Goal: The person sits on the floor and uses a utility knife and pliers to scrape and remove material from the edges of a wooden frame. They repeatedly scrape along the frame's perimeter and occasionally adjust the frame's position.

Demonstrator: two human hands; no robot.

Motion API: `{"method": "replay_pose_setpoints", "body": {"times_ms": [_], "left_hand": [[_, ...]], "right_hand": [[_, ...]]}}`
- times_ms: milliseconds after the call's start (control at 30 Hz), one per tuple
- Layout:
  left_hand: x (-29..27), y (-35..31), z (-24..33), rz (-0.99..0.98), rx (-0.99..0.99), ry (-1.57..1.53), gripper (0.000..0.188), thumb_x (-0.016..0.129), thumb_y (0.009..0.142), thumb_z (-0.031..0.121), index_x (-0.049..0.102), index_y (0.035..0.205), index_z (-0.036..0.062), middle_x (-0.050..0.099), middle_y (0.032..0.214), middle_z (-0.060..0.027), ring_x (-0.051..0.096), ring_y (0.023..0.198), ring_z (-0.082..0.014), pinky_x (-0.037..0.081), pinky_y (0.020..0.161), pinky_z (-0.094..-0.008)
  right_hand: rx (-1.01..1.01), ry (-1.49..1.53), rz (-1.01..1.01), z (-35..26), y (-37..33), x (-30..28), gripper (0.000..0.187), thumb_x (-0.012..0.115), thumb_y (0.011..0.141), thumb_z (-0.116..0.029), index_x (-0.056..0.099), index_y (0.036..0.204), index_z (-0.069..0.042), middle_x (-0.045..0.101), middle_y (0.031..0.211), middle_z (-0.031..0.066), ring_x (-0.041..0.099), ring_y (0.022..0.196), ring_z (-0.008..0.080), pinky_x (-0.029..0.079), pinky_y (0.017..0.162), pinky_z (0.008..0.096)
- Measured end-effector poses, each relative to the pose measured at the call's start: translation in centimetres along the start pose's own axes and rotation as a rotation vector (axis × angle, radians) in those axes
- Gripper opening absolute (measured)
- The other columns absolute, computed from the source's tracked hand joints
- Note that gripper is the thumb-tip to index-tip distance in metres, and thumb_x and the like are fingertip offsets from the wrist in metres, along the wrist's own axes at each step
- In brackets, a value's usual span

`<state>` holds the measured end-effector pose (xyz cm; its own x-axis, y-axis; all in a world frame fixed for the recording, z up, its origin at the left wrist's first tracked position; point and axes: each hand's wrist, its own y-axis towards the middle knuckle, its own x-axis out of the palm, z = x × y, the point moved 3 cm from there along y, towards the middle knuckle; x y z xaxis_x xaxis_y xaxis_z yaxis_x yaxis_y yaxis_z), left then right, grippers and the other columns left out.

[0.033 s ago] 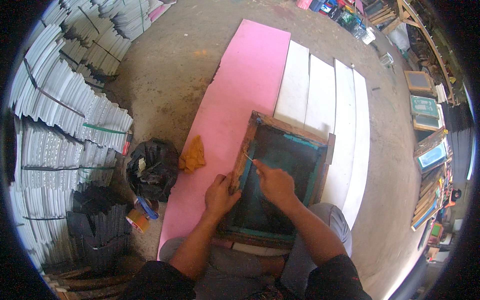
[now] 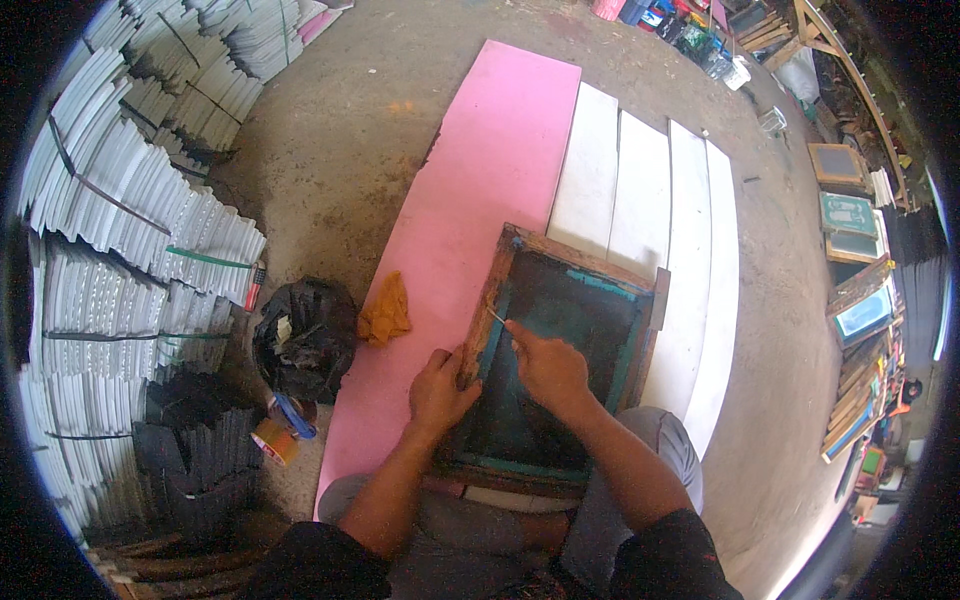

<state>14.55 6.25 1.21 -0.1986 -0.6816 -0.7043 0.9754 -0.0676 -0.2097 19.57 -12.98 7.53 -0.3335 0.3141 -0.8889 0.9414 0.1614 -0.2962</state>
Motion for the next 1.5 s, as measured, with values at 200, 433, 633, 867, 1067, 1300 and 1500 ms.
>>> {"method": "replay_pose_setpoints", "body": {"times_ms": [200,433,633,867,1067,1300,1500], "left_hand": [[-0.1,0.1,0.2,-0.038,-0.039,-0.015,0.068,0.081,0.078,0.030,0.061,0.140,0.0100,0.063,0.115,-0.0144,0.069,0.097,-0.0370,0.058,0.082,-0.0484],[-0.1,0.1,0.2,-0.025,-0.028,-0.017,0.068,0.081,0.077,0.030,0.061,0.139,0.0102,0.064,0.115,-0.0145,0.069,0.098,-0.0372,0.058,0.082,-0.0477],[-0.2,0.1,0.2,-0.036,-0.033,-0.009,0.067,0.081,0.077,0.029,0.061,0.139,0.0099,0.064,0.115,-0.0143,0.069,0.098,-0.0370,0.058,0.082,-0.0475],[0.1,0.1,0.2,0.004,0.023,-0.001,0.065,0.080,0.077,0.026,0.061,0.137,0.0088,0.064,0.111,-0.0140,0.069,0.095,-0.0366,0.058,0.080,-0.0473],[0.5,0.3,-0.2,0.055,0.067,0.013,0.065,0.080,0.075,0.024,0.063,0.135,0.0044,0.064,0.109,-0.0128,0.069,0.090,-0.0361,0.058,0.075,-0.0462],[0.0,0.0,0.1,0.047,0.037,-0.028,0.061,0.079,0.077,0.024,0.063,0.133,0.0078,0.064,0.104,-0.0147,0.068,0.090,-0.0393,0.057,0.077,-0.0491],[0.1,0.1,0.4,0.028,0.040,0.055,0.063,0.080,0.076,0.023,0.063,0.134,0.0034,0.064,0.110,-0.0127,0.069,0.089,-0.0360,0.058,0.074,-0.0472]], "right_hand": [[-0.010,-0.036,-0.013,-0.5,0.0,-0.7,0.037,0.054,0.105,-0.032,0.063,0.140,-0.026,0.073,0.084,0.0221,0.072,0.076,0.0427,0.058,0.070,0.0551],[-0.017,-0.036,-0.028,-0.9,-0.1,-1.0,0.038,0.053,0.105,-0.032,0.061,0.141,-0.024,0.073,0.084,0.0225,0.072,0.076,0.0438,0.057,0.071,0.0556],[-0.003,-0.068,-0.078,-1.6,0.4,-1.2,0.037,0.052,0.105,-0.028,0.062,0.140,-0.022,0.073,0.088,0.0225,0.073,0.080,0.0437,0.057,0.071,0.0565],[0.062,-0.261,-0.177,-4.3,1.0,-0.6,0.046,0.056,0.098,-0.020,0.059,0.144,-0.018,0.073,0.087,0.0212,0.072,0.079,0.0416,0.057,0.068,0.0555],[-0.036,-0.202,-0.070,-2.1,0.2,0.5,0.057,0.061,0.092,-0.016,0.056,0.148,-0.019,0.071,0.084,0.0226,0.072,0.074,0.0392,0.057,0.064,0.0533],[-0.026,-0.231,-0.094,-1.4,0.1,2.0,0.059,0.061,0.093,-0.015,0.053,0.151,-0.020,0.069,0.083,0.0216,0.071,0.071,0.0400,0.058,0.064,0.0504],[-0.033,0.130,-0.074,-0.7,1.1,1.4,0.055,0.059,0.096,-0.017,0.053,0.151,-0.019,0.070,0.084,0.0228,0.072,0.075,0.0413,0.058,0.068,0.0509]]}}
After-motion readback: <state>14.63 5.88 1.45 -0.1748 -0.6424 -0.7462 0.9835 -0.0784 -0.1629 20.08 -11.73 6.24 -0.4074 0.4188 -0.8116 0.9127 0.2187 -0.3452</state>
